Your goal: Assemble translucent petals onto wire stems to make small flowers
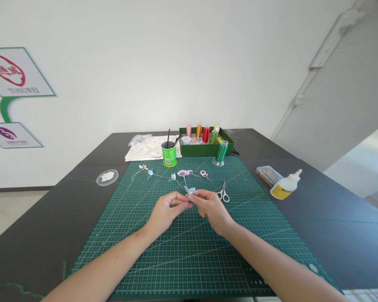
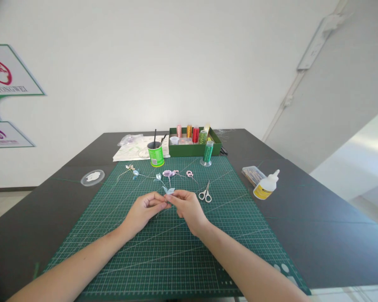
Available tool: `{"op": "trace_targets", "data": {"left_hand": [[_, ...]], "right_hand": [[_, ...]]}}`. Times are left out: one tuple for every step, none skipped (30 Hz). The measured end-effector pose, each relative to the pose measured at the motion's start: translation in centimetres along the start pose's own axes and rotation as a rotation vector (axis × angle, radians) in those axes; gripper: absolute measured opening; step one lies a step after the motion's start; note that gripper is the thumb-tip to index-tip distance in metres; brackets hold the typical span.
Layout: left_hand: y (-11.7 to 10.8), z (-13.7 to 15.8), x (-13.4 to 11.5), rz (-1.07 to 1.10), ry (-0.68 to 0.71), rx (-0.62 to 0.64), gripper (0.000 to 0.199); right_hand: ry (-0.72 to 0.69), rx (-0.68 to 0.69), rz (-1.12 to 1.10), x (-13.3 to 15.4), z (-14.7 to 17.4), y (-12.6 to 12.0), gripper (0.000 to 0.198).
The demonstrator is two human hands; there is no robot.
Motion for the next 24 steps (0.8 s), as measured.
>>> {"op": "trace_targets", "data": {"left_hand": [[0.0, 0.0, 0.1, 0.034, -0.014, 0.013, 0.026], [0.1, 0.0, 0.2, 0.066, -0.027, 0.023, 0.028], [0.2, 0.0, 0.3, 0.093, -0.039, 0.032, 0.030], [0.2, 0.0, 0.3, 0.112, -0.049, 0.042, 0.030], [0.3, 0.1, 0.3, 0.123, -0.055, 0.053, 0.031], [0.4, 0.1, 0.3, 0.126, -0.059, 0.067, 0.030], [0.5, 0.1, 0.3, 0.123, -0.062, 0.081, 0.029], [0.6, 0.2, 0.3, 0.117, -0.065, 0.096, 0.028], [0.7, 0.2, 0.4, 0.109, -0.069, 0.107, 0.027], [0.7, 0.2, 0.4, 0.103, -0.072, 0.116, 0.026], [0.8, 0.2, 0.5, 0.097, -0.076, 0.125, 0.025], [0.8, 0.2, 0.5, 0.091, -0.079, 0.132, 0.025], [0.8, 0.2, 0.5, 0.087, -0.080, 0.136, 0.025], [0.8, 0.2, 0.5, 0.083, -0.081, 0.138, 0.025], [0.8, 0.2, 0.5, 0.081, -0.080, 0.138, 0.025], [0.8, 0.2, 0.5, 0.081, -0.079, 0.139, 0.025], [0.8, 0.1, 0.4, 0.081, -0.078, 0.140, 0.025], [0.8, 0.1, 0.4, 0.083, -0.078, 0.142, 0.026], [0.8, 0.1, 0.3, 0.086, -0.081, 0.146, 0.026], [0.8, 0.1, 0.3, 0.087, -0.085, 0.151, 0.026], [0.8, 0.1, 0.3, 0.088, -0.089, 0.155, 0.027], [0.8, 0.1, 0.2, 0.085, -0.092, 0.157, 0.028], [0.8, 0.1, 0.2, 0.081, -0.092, 0.160, 0.028], [0.8, 0.1, 0.1, 0.075, -0.091, 0.161, 0.028]], "right_hand": [[0.009, -0.004, -0.016, 0.0, 0.0, -0.1, 0.037], [0.016, -0.006, -0.032, 0.0, -0.1, -0.1, 0.037], [0.022, -0.004, -0.046, 0.0, -0.1, -0.2, 0.037], [0.025, -0.003, -0.059, 0.0, -0.1, -0.3, 0.037], [0.024, -0.001, -0.070, 0.1, -0.1, -0.3, 0.037], [0.022, 0.003, -0.082, 0.2, -0.2, -0.4, 0.036], [0.017, 0.006, -0.095, 0.4, -0.2, -0.5, 0.036], [0.012, 0.009, -0.107, 0.6, -0.2, -0.6, 0.035], [0.006, 0.011, -0.118, 0.7, -0.2, -0.7, 0.034], [-0.001, 0.010, -0.128, 0.9, -0.2, -0.8, 0.033], [-0.007, 0.008, -0.136, 1.0, -0.2, -1.0, 0.033], [-0.013, 0.003, -0.144, 1.1, -0.2, -1.1, 0.033], [-0.016, -0.003, -0.152, 1.2, -0.2, -1.2, 0.033], [-0.019, -0.008, -0.159, 1.2, -0.2, -1.3, 0.033], [-0.021, -0.012, -0.166, 1.2, -0.2, -1.4, 0.033], [-0.024, -0.015, -0.171, 1.2, -0.2, -1.5, 0.033], [-0.027, -0.017, -0.174, 1.2, -0.2, -1.5, 0.033], [-0.032, -0.019, -0.175, 1.1, -0.3, -1.5, 0.033], [-0.037, -0.019, -0.173, 1.1, -0.3, -1.5, 0.034], [-0.042, -0.021, -0.172, 1.1, -0.3, -1.5, 0.034], [-0.046, -0.024, -0.171, 1.1, -0.3, -1.5, 0.035], [-0.049, -0.027, -0.171, 1.1, -0.4, -1.6, 0.035], [-0.051, -0.030, -0.171, 1.2, -0.4, -1.6, 0.035], [-0.052, -0.032, -0.172, 1.2, -0.4, -1.6, 0.035]]}}
Point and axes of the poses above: each hand's wrist, its own z-axis away from the middle knuckle, its own y-axis out of the palm, x = y × z, the point moved 5 cm from there along -z, towards the middle knuckle, and after that the axes turned 2 degrees about z, right-handed, at the moved point
